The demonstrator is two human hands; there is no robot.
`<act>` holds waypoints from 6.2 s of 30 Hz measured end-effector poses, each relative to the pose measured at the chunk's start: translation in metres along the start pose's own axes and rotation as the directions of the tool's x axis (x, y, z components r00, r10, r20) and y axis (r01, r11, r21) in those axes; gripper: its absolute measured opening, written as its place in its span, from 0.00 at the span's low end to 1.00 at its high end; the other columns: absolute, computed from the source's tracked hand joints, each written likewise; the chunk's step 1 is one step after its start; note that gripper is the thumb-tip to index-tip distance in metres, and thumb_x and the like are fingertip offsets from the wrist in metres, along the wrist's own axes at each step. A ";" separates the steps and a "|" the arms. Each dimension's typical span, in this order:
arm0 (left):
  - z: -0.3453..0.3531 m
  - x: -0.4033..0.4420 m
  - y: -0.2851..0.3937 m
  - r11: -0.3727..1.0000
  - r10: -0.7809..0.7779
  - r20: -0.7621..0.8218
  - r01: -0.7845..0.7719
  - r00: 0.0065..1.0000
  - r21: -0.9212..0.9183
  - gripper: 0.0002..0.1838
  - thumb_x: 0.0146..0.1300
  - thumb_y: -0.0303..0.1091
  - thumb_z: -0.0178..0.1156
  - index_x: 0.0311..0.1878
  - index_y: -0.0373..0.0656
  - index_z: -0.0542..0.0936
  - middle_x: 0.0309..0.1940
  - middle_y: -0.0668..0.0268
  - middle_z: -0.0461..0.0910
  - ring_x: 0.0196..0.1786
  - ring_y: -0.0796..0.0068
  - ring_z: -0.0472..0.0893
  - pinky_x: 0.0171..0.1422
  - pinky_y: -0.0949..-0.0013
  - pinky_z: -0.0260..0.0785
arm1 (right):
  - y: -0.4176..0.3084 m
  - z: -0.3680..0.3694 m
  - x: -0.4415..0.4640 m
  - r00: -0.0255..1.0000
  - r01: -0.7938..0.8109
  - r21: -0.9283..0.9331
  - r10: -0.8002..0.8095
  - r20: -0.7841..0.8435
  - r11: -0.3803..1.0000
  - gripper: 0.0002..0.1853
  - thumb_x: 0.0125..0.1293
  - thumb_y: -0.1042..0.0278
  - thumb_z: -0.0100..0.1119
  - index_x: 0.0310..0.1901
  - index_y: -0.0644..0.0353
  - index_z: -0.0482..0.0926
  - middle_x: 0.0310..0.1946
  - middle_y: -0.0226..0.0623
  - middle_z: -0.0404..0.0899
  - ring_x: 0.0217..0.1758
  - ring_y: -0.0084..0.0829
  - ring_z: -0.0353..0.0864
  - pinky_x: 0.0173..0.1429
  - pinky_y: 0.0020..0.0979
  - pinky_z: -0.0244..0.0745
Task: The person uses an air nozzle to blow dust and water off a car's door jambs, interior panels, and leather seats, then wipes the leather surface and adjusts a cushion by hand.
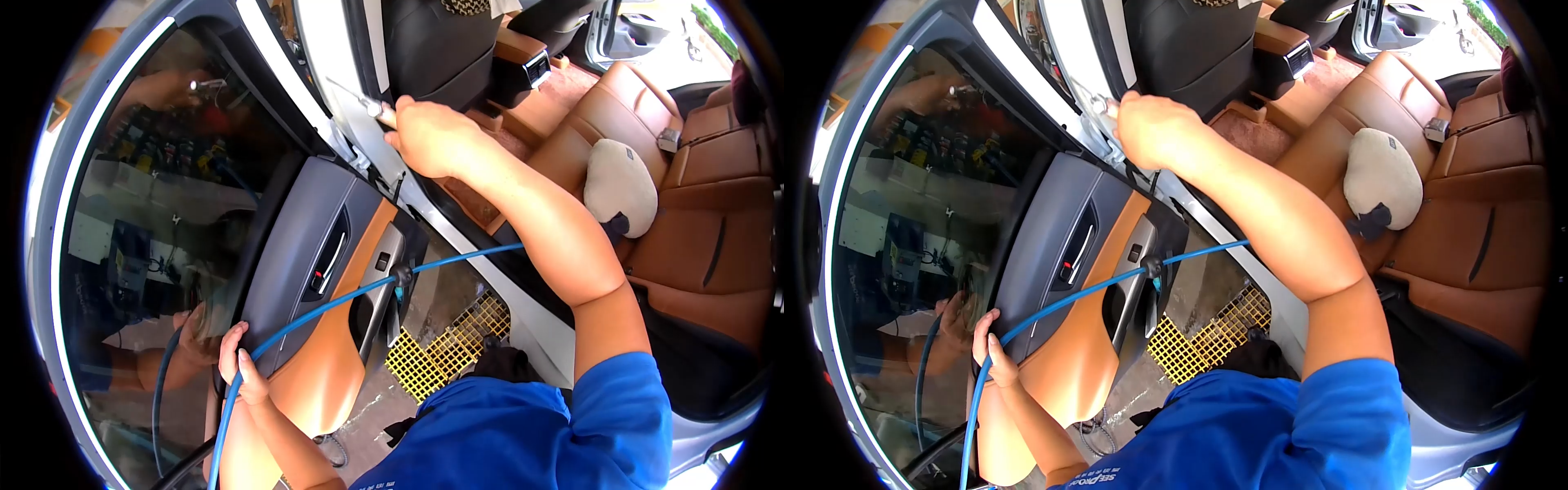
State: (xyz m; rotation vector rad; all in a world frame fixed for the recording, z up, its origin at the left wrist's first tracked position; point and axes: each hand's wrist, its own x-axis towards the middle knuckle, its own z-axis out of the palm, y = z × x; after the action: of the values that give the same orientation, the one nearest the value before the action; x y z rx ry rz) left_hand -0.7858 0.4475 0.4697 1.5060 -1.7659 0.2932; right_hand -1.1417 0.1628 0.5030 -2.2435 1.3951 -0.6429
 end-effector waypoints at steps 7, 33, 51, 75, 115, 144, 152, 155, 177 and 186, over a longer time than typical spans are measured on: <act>-0.001 -0.001 -0.006 1.000 0.005 0.018 -0.005 1.000 -0.022 0.21 0.70 0.40 0.48 0.50 0.28 0.77 0.45 0.46 0.82 0.51 0.51 0.81 0.61 0.54 0.71 | -0.010 -0.022 -0.001 0.901 0.089 0.090 -0.042 -0.431 0.992 0.21 0.70 0.56 0.54 0.48 0.72 0.71 0.39 0.57 0.81 0.45 0.52 0.84 0.50 0.45 0.79; 0.002 -0.003 -0.007 1.000 -0.015 0.031 0.015 0.999 0.001 0.23 0.71 0.43 0.47 0.50 0.29 0.77 0.46 0.48 0.81 0.53 0.52 0.80 0.63 0.53 0.69 | 0.060 0.111 -0.014 0.982 -0.010 0.140 -0.017 0.186 0.990 0.18 0.70 0.59 0.55 0.48 0.68 0.70 0.42 0.56 0.81 0.49 0.51 0.82 0.55 0.47 0.74; 0.002 -0.010 -0.017 1.000 -0.025 0.022 0.025 0.999 -0.014 0.24 0.71 0.44 0.46 0.52 0.28 0.76 0.47 0.47 0.80 0.53 0.51 0.80 0.64 0.52 0.69 | 0.085 0.169 -0.014 0.971 -0.160 0.206 0.116 0.210 0.965 0.18 0.70 0.60 0.55 0.49 0.69 0.72 0.43 0.56 0.82 0.49 0.54 0.82 0.53 0.49 0.76; -0.006 -0.015 -0.028 0.994 -0.058 0.068 0.064 0.996 -0.092 0.24 0.73 0.38 0.38 0.57 0.26 0.72 0.52 0.43 0.78 0.58 0.49 0.78 0.69 0.52 0.66 | 0.159 0.237 -0.013 0.902 -0.193 0.133 0.122 0.414 0.972 0.18 0.67 0.63 0.54 0.51 0.69 0.74 0.43 0.56 0.82 0.49 0.53 0.82 0.54 0.47 0.76; -0.025 -0.021 -0.034 0.962 -0.270 -0.075 0.267 0.960 -0.051 0.29 0.70 0.42 0.39 0.58 0.21 0.72 0.50 0.38 0.79 0.57 0.44 0.79 0.69 0.53 0.68 | 0.293 0.485 0.001 0.711 -0.405 -0.001 0.316 0.628 0.914 0.14 0.62 0.69 0.54 0.44 0.71 0.81 0.42 0.58 0.83 0.48 0.52 0.83 0.51 0.44 0.79; -0.011 -0.018 -0.034 0.997 -0.074 0.025 0.074 0.997 0.006 0.26 0.71 0.37 0.36 0.56 0.21 0.72 0.51 0.37 0.78 0.56 0.41 0.79 0.67 0.50 0.69 | 0.142 0.564 -0.191 0.134 -0.348 0.190 -0.152 0.979 0.918 0.18 0.68 0.67 0.49 0.58 0.54 0.78 0.28 0.44 0.78 0.24 0.33 0.70 0.27 0.37 0.69; 0.047 -0.169 0.015 0.971 -0.228 0.106 0.219 0.968 0.094 0.24 0.74 0.45 0.42 0.60 0.36 0.72 0.66 0.41 0.67 0.72 0.40 0.62 0.77 0.37 0.46 | 0.266 0.364 -0.080 0.764 -0.566 0.069 0.490 0.419 0.822 0.19 0.60 0.61 0.59 0.42 0.72 0.81 0.43 0.61 0.81 0.50 0.53 0.82 0.57 0.46 0.75; 0.048 -0.204 0.002 0.948 -0.281 0.172 0.246 0.944 0.201 0.24 0.74 0.44 0.42 0.60 0.33 0.71 0.66 0.38 0.66 0.70 0.38 0.65 0.75 0.40 0.53 | 0.275 0.353 -0.058 0.638 -0.542 -0.124 0.503 0.583 0.831 0.13 0.58 0.72 0.55 0.38 0.73 0.83 0.37 0.60 0.83 0.41 0.52 0.85 0.46 0.47 0.80; 0.054 -0.256 -0.057 0.961 -0.274 0.212 0.261 0.938 0.087 0.22 0.65 0.43 0.53 0.49 0.32 0.79 0.56 0.45 0.76 0.58 0.43 0.75 0.64 0.49 0.66 | 0.169 0.150 -0.181 0.758 -0.652 0.563 0.440 0.481 0.508 0.19 0.66 0.53 0.61 0.44 0.64 0.75 0.27 0.34 0.79 0.14 0.20 0.68 0.14 0.24 0.63; 0.044 -0.270 -0.058 0.957 -0.290 0.195 0.286 0.937 0.050 0.20 0.59 0.35 0.56 0.52 0.36 0.79 0.59 0.50 0.75 0.61 0.46 0.73 0.67 0.51 0.65 | 0.053 0.140 -0.224 0.779 -0.456 0.577 -0.009 0.627 0.677 0.15 0.67 0.53 0.63 0.32 0.56 0.77 0.17 0.21 0.69 0.16 0.13 0.66 0.17 0.21 0.60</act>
State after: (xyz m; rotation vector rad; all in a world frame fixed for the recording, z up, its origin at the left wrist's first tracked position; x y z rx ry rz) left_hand -0.7531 0.6022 0.2396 1.8367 -1.6658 0.0110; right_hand -1.1852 0.3591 0.3235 -1.4024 0.8681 -0.2621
